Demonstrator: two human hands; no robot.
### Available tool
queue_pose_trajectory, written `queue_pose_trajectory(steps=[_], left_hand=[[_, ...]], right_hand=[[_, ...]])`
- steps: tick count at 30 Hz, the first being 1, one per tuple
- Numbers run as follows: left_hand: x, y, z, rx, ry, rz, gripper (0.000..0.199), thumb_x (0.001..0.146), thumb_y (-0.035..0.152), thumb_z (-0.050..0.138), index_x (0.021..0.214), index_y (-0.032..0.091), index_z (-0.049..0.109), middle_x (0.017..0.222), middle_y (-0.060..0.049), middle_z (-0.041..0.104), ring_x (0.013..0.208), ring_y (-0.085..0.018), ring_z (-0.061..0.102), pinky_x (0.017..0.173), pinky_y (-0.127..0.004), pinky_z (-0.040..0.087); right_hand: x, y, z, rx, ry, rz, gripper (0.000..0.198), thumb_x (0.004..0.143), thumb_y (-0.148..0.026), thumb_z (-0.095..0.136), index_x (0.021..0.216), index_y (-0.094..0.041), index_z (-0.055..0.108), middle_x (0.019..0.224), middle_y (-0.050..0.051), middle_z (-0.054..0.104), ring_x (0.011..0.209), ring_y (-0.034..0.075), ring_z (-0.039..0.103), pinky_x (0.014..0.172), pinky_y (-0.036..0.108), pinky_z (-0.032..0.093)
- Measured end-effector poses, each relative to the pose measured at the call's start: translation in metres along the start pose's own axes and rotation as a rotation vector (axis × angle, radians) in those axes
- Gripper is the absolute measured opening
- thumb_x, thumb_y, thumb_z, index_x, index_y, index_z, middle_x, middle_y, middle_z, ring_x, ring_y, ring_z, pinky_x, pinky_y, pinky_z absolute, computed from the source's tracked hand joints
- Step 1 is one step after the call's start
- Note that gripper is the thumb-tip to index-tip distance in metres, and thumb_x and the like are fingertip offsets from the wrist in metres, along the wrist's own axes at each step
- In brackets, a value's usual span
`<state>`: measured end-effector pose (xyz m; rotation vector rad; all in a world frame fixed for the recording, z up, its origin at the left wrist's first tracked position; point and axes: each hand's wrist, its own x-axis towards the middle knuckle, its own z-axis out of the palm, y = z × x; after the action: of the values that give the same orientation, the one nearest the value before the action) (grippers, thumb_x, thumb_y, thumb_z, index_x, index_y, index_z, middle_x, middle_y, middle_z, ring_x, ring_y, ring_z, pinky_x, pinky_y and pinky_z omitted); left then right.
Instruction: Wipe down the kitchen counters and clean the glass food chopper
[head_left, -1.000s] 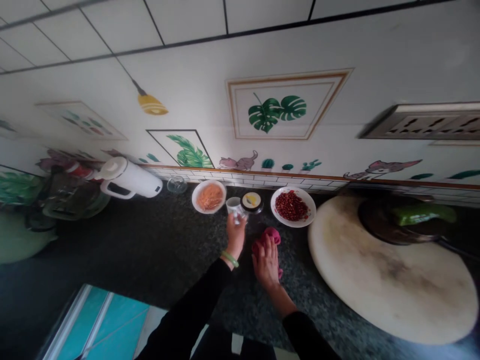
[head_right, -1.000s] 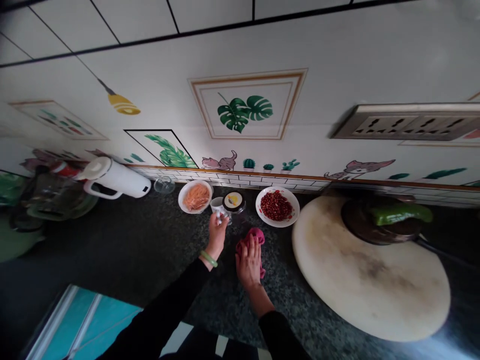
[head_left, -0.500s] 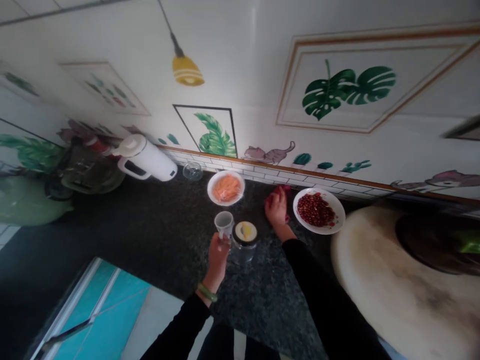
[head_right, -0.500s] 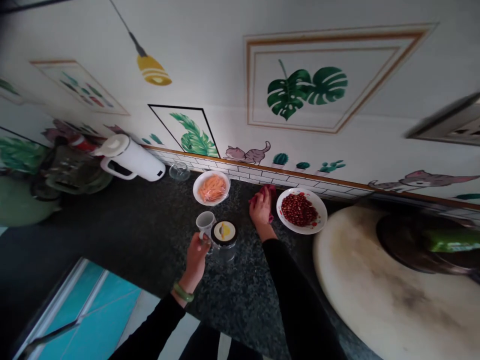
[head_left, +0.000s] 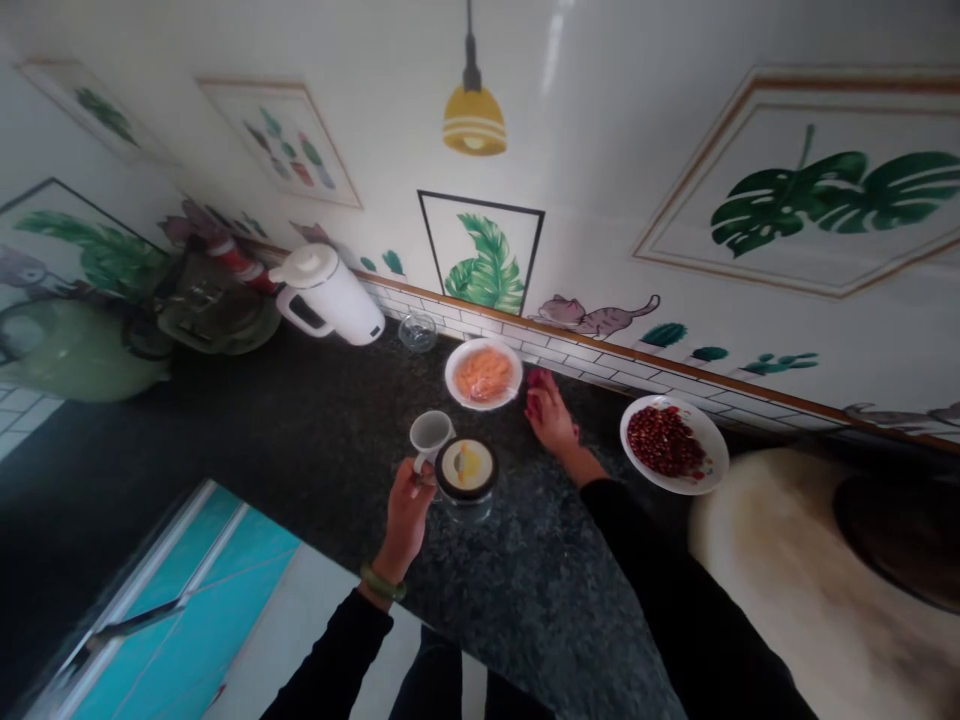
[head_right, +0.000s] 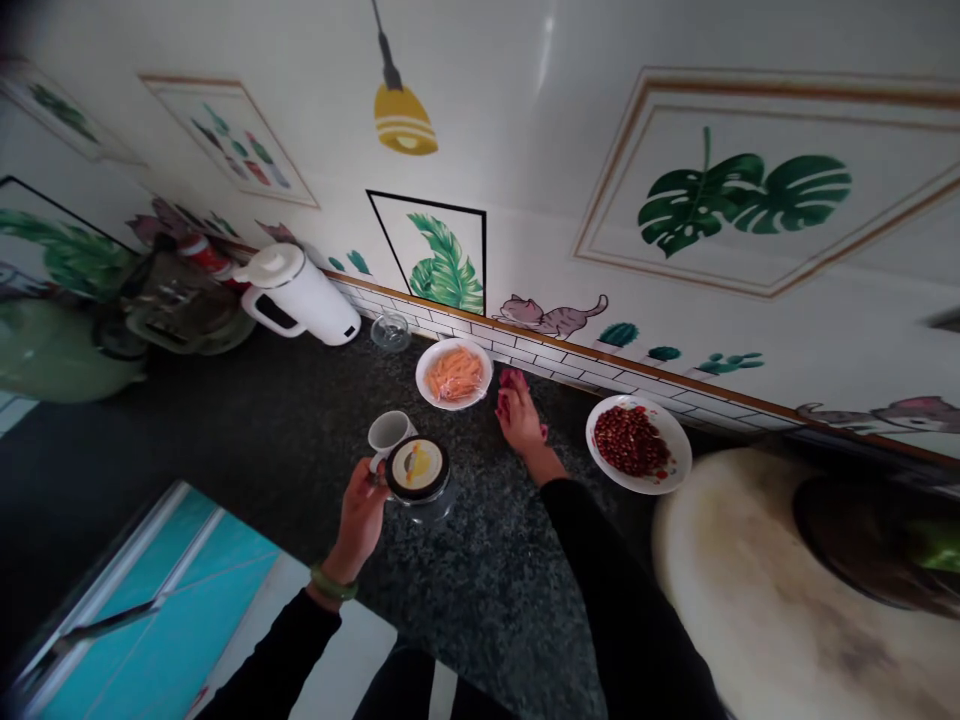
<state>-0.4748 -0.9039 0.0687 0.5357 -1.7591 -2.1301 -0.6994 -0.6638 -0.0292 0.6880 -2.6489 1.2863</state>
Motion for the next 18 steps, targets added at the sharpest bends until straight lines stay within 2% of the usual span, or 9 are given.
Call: queue_pose_trajectory(steps=[3,5,8,11,13,15,18], left_hand=[[0.003,0.003,-0.013,-0.022,0.007,-0.011,0.028,0.080,0.040,0.082,0.085,0.021,0.062,0.082,0.002,0.058,0.078,-0.014,0.051,0.072,-0.023,0.043],[0.006,0.003,-0.021,-0.053,0.011,-0.029,0.030,0.079,0.040,0.083,0.085,0.021,0.062,0.082,0.002,0.058,0.078,-0.014,0.051,0.071,-0.023,0.043],[0.010,0.005,-0.033,-0.124,0.006,-0.040,0.033,0.074,0.038,0.086,0.085,0.020,0.060,0.080,0.003,0.057,0.076,-0.013,0.051,0.070,-0.022,0.043],[0.018,0.010,-0.046,-0.158,-0.006,-0.042,0.033,0.073,0.036,0.086,0.085,0.020,0.060,0.081,0.003,0.059,0.076,-0.012,0.052,0.071,-0.021,0.044],[0.026,0.014,-0.055,-0.146,-0.015,-0.051,0.032,0.074,0.035,0.086,0.086,0.020,0.061,0.083,0.002,0.060,0.077,-0.012,0.053,0.072,-0.021,0.045],[0.034,0.017,-0.065,-0.139,-0.034,-0.056,0.032,0.073,0.035,0.087,0.087,0.020,0.062,0.083,0.002,0.061,0.077,-0.012,0.054,0.072,-0.021,0.045],[0.044,0.021,-0.076,-0.141,-0.081,-0.054,0.033,0.073,0.035,0.087,0.087,0.020,0.062,0.084,0.002,0.062,0.079,-0.013,0.055,0.073,-0.022,0.045]], right_hand=[[0.044,0.012,0.011,-0.045,0.033,0.006,0.034,0.081,-0.015,0.059,0.115,-0.017,0.063,0.153,0.019,0.048,0.148,0.029,0.041,0.124,0.049,0.035],[0.045,0.009,0.020,-0.042,0.083,-0.014,0.028,0.081,-0.014,0.057,0.108,-0.019,0.064,0.143,0.018,0.055,0.140,0.030,0.048,0.122,0.051,0.037],[-0.003,-0.014,0.031,0.005,0.082,-0.125,0.021,0.083,-0.011,0.052,0.098,-0.021,0.064,0.126,0.014,0.063,0.126,0.029,0.056,0.114,0.052,0.044],[-0.066,-0.044,0.036,0.025,-0.023,-0.249,0.023,0.081,-0.008,0.051,0.091,-0.024,0.064,0.115,0.008,0.068,0.116,0.026,0.062,0.104,0.044,0.053],[-0.084,-0.052,0.033,0.012,-0.080,-0.285,0.025,0.080,-0.007,0.051,0.088,-0.026,0.064,0.110,0.005,0.070,0.111,0.023,0.065,0.098,0.037,0.056],[-0.070,-0.046,0.025,-0.013,-0.055,-0.265,0.028,0.079,-0.007,0.050,0.092,-0.026,0.065,0.112,0.005,0.070,0.113,0.023,0.065,0.100,0.039,0.055],[-0.018,-0.025,0.016,-0.084,0.176,-0.041,0.037,0.074,-0.007,0.049,0.106,-0.021,0.064,0.123,0.013,0.065,0.125,0.029,0.058,0.110,0.051,0.048]])
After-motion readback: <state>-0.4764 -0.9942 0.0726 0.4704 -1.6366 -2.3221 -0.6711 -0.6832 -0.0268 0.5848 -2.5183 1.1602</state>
